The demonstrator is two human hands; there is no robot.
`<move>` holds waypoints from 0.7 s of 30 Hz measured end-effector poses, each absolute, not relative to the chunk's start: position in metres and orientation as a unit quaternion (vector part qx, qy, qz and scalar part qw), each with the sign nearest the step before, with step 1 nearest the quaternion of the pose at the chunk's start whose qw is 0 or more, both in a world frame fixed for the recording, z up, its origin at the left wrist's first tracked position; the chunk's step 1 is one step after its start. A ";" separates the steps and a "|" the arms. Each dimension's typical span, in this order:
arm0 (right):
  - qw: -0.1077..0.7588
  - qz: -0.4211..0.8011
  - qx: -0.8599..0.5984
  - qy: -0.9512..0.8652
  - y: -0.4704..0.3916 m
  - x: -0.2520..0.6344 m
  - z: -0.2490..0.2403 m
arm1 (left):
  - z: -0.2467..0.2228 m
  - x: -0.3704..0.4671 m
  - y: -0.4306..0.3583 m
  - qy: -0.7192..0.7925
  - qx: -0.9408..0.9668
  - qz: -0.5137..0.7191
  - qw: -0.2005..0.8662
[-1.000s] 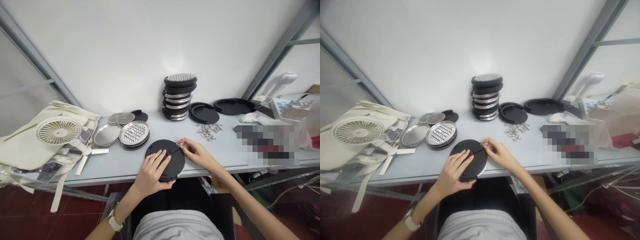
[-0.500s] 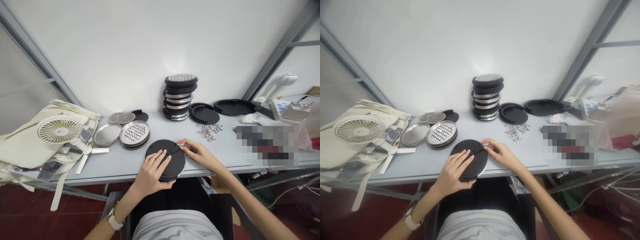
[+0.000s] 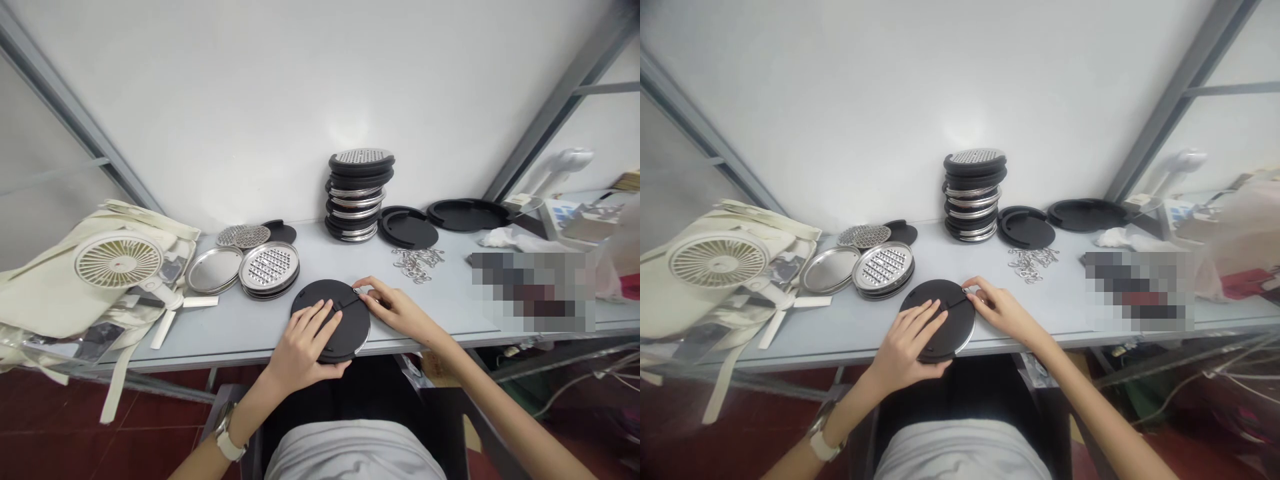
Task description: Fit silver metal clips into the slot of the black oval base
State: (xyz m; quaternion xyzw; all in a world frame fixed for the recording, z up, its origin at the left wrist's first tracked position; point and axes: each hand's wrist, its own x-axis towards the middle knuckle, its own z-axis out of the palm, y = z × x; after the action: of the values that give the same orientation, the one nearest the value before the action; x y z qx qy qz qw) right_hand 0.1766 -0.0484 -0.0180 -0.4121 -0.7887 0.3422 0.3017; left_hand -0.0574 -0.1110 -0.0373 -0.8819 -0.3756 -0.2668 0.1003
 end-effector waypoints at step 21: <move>0.327 0.359 -0.416 -0.769 -0.049 0.175 -0.024 | -0.037 -0.057 -0.111 -0.374 -0.881 -0.270 0.101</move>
State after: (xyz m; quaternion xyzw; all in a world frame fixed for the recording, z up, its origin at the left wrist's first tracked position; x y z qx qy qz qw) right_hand 0.1749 -0.0489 -0.0245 -0.4158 -0.7688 0.3589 0.3273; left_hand -0.0570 -0.1108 -0.0368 -0.8813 -0.3743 -0.2703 0.1007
